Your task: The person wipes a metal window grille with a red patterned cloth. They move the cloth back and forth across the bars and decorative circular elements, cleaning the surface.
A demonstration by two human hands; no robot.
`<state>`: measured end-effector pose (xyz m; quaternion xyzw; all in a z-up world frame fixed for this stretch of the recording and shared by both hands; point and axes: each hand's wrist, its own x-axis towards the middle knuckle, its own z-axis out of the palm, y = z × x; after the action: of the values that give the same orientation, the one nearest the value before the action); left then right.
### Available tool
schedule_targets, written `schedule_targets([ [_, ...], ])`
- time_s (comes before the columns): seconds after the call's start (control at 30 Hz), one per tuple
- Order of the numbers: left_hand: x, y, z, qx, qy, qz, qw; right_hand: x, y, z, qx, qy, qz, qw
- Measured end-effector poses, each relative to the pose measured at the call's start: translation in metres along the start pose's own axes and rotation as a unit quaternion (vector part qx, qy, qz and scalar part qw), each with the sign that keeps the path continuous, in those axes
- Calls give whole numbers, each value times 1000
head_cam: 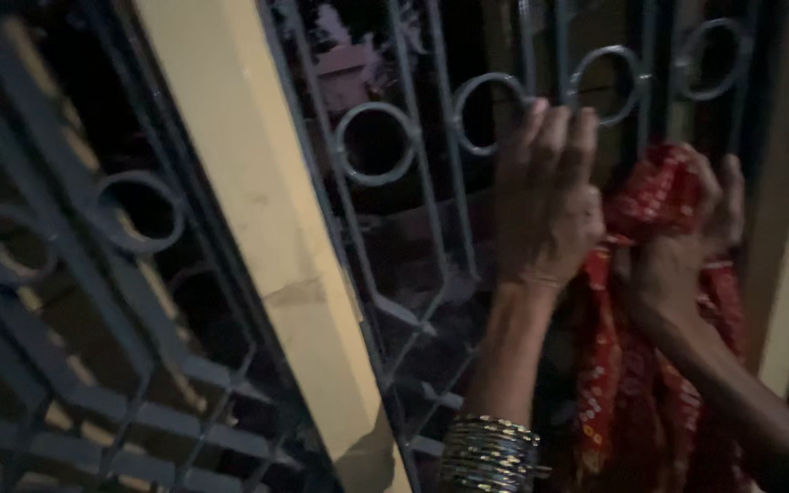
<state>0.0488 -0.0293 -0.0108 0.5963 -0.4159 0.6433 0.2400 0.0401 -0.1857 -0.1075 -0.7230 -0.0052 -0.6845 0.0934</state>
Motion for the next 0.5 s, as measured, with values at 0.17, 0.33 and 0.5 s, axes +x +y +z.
schedule_targets([
  [0.17,2,3,-2,22,-21,-21,999,81,33,25,43,-10,-60,997],
  [0.33,-1,-2,1,3,12,-4,1000,96,33,43,-53,91,-128,986],
  [0.5,-2,1,2,9,1,-10,1000,51,8,19,-67,88,-87,990],
])
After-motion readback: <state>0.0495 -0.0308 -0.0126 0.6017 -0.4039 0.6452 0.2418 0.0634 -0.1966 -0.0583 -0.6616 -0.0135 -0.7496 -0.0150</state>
